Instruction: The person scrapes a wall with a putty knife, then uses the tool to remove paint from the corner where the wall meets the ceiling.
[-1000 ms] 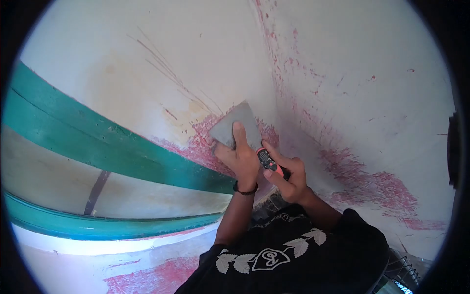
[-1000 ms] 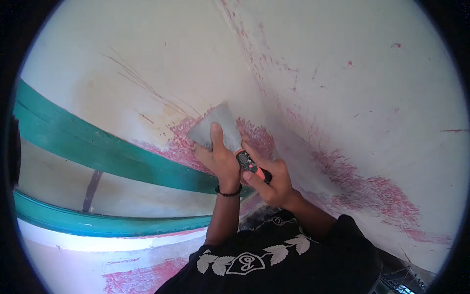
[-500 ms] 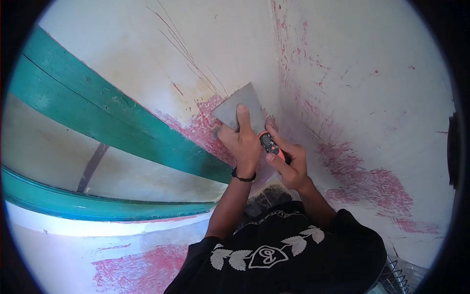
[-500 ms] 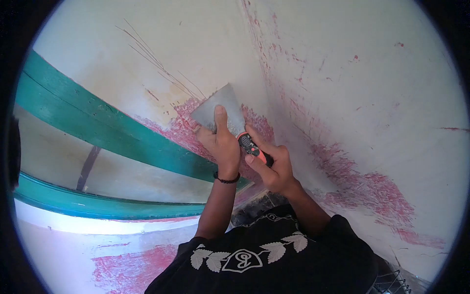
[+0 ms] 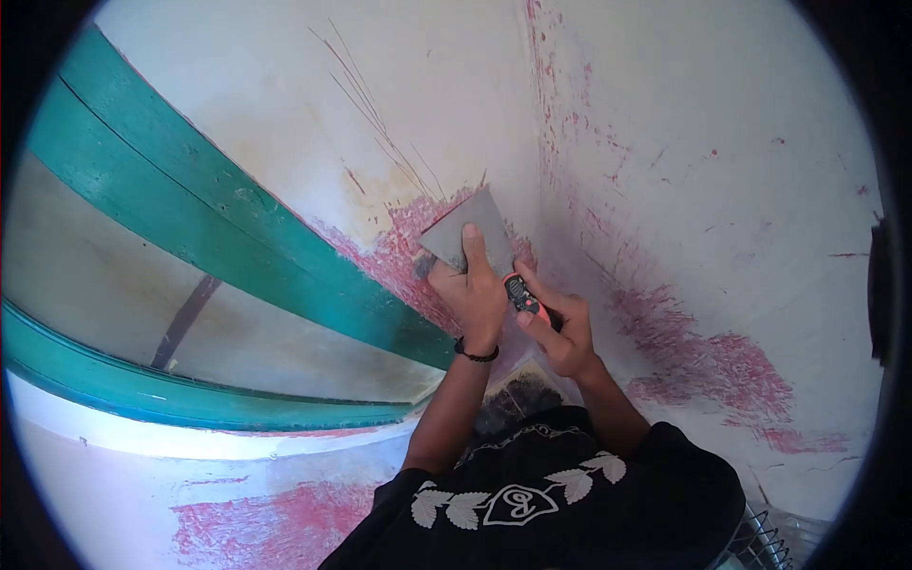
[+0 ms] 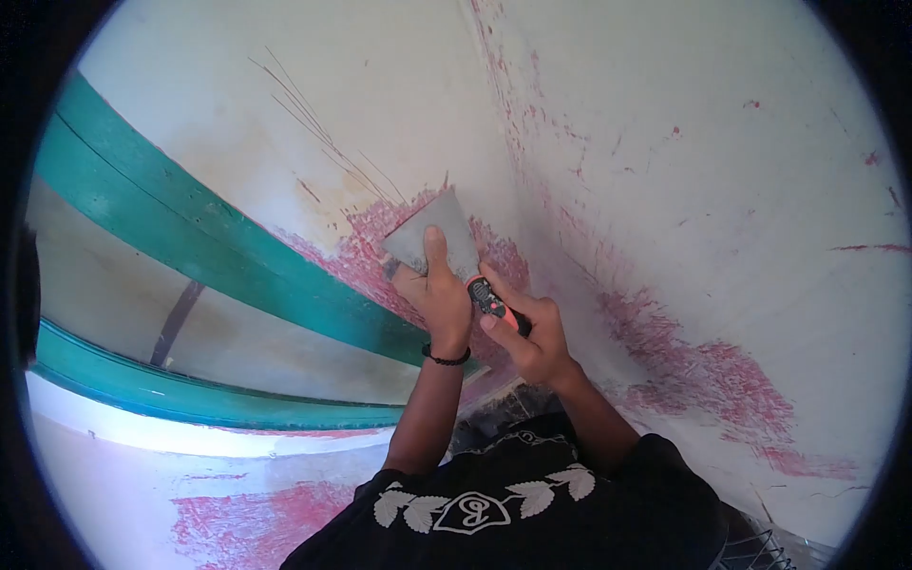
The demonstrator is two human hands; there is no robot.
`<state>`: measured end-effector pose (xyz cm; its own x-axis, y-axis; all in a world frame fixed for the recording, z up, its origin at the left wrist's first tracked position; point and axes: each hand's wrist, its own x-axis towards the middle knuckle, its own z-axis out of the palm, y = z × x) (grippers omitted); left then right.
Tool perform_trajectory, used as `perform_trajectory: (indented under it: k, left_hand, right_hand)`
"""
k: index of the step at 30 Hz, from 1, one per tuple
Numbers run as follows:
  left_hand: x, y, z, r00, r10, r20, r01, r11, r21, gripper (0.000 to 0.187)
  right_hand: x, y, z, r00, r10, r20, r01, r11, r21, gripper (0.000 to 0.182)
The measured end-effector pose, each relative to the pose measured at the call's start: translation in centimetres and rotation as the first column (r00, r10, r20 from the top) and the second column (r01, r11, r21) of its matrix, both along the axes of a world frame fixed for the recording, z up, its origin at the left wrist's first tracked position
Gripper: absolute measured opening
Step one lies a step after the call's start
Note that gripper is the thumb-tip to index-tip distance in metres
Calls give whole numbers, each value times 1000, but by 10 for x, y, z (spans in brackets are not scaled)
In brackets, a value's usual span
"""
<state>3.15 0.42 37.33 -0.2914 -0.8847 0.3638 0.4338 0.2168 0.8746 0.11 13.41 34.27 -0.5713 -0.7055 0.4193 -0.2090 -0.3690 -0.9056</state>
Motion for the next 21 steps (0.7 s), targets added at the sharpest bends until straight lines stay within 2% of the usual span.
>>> perform_trajectory:
  k: [3,6,9,12,15,21]
  left_hand:
    - [3,8,19,1000,-16,-18,15,999,-33,33]
    - [8,0,6,993,33,115,-24,997,-76,33]
    - [6,10,19,999,27,-42,-29,998,-58,26]
    - [2,0,20,998,50,46,-40,981,-192,34]
    - [9,-3,22,992,41,121,-6,961,-276,32]
    - [9,2,23,978,185,99,-150,947,-285,33]
  right_hand:
    - [-3,3,9,999,9,-38,-7,999,45,58]
    - [11,4,7,999,-31,-35,30,999,-16,58]
    - [8,-3,-2,998,-55,-29,54,998,-34,58]
    - [8,-8,-4,999,-50,2,50,998,-29,58]
    - [12,-10,-3,998,-63,26,65,997,-52,57]
    - [16,-10,-1,995,-14,99,22,996,-82,57]
